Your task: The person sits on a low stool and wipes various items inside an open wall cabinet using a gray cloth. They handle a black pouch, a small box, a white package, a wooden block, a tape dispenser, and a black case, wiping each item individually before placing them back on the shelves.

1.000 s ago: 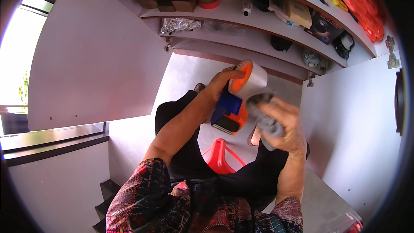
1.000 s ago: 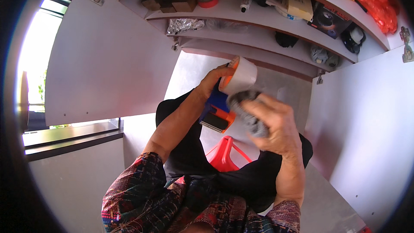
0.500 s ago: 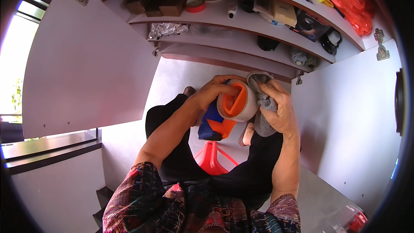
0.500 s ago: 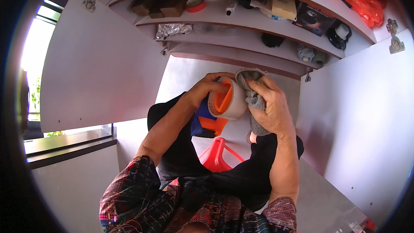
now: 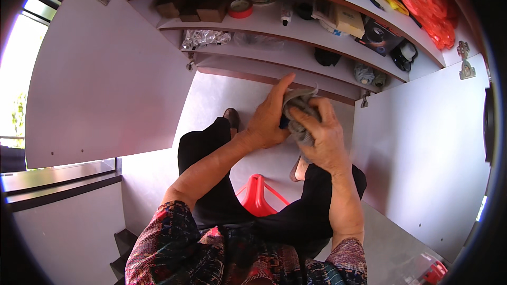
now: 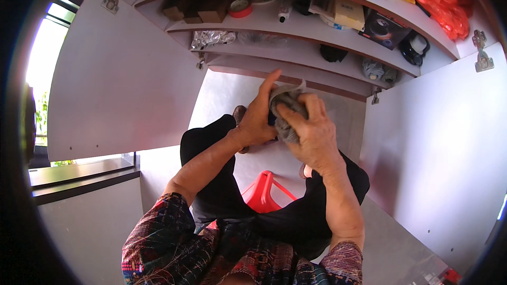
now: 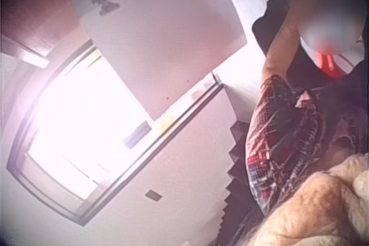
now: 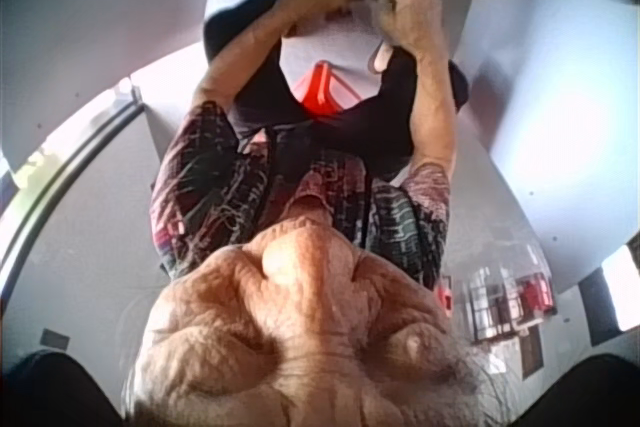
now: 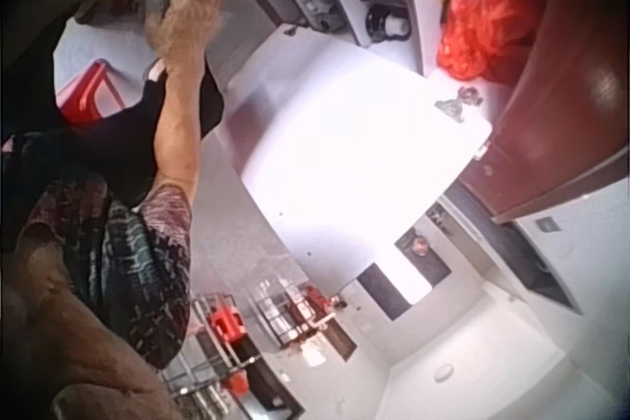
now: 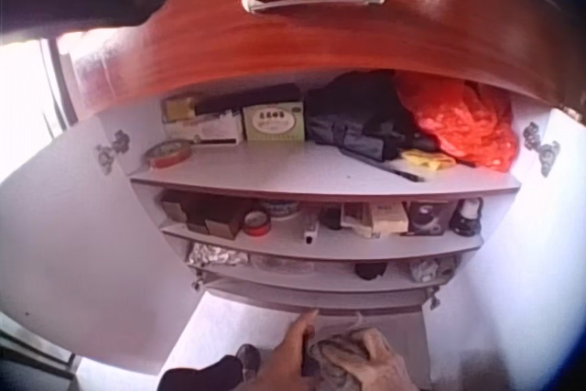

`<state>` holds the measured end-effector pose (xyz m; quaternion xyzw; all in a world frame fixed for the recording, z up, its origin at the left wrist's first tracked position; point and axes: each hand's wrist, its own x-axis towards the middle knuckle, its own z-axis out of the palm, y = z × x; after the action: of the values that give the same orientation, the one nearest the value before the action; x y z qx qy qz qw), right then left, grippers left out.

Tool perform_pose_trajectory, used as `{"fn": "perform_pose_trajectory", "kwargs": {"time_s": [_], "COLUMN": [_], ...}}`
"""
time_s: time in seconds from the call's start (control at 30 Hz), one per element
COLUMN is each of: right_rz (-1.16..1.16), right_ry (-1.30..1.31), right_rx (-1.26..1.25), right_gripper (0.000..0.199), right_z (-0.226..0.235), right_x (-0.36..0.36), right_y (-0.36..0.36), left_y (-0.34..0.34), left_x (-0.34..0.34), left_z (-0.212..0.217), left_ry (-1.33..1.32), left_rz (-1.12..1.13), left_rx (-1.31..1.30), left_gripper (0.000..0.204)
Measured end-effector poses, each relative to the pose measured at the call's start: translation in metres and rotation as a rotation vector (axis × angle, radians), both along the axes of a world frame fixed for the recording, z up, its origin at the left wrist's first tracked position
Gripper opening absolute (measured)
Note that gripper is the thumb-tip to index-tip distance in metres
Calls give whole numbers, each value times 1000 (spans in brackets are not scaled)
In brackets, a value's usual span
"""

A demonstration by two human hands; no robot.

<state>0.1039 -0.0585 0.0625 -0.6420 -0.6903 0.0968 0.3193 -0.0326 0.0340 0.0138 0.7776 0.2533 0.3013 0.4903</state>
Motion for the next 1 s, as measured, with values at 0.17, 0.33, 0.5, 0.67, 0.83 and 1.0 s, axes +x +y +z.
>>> {"fn": "perform_pose_trajectory", "kwargs": {"time_s": [0.17,0.33,0.5,0.67,0.83,1.0], "right_rz": [-17,-177,-150,-245,-338,-413], "right_ry": [45,422,554,627,371,453], "right_rx": [-2,-10,-100,-231,-337,-111], "right_gripper": [41,35,42,43,34,28], "right_z": [-4,-7,-12,-29,-15,-3], "right_x": [-2,5,13,3,9,21], "right_y": [1,3,1,1,4,-2], "left_y": [0,0,9,12,15,18], "left_x": [-2,0,-3,-1,-5,0], "left_z": [3,0,6,1,-6,-6], "left_ry": [6,-109,-262,-296,-440,-434], "left_rz": [-40,14,68,120,-42,7], "left_rx": [-4,-19,-285,-544,-904,-918], "left_gripper": [98,93,71,57,54,50]}}
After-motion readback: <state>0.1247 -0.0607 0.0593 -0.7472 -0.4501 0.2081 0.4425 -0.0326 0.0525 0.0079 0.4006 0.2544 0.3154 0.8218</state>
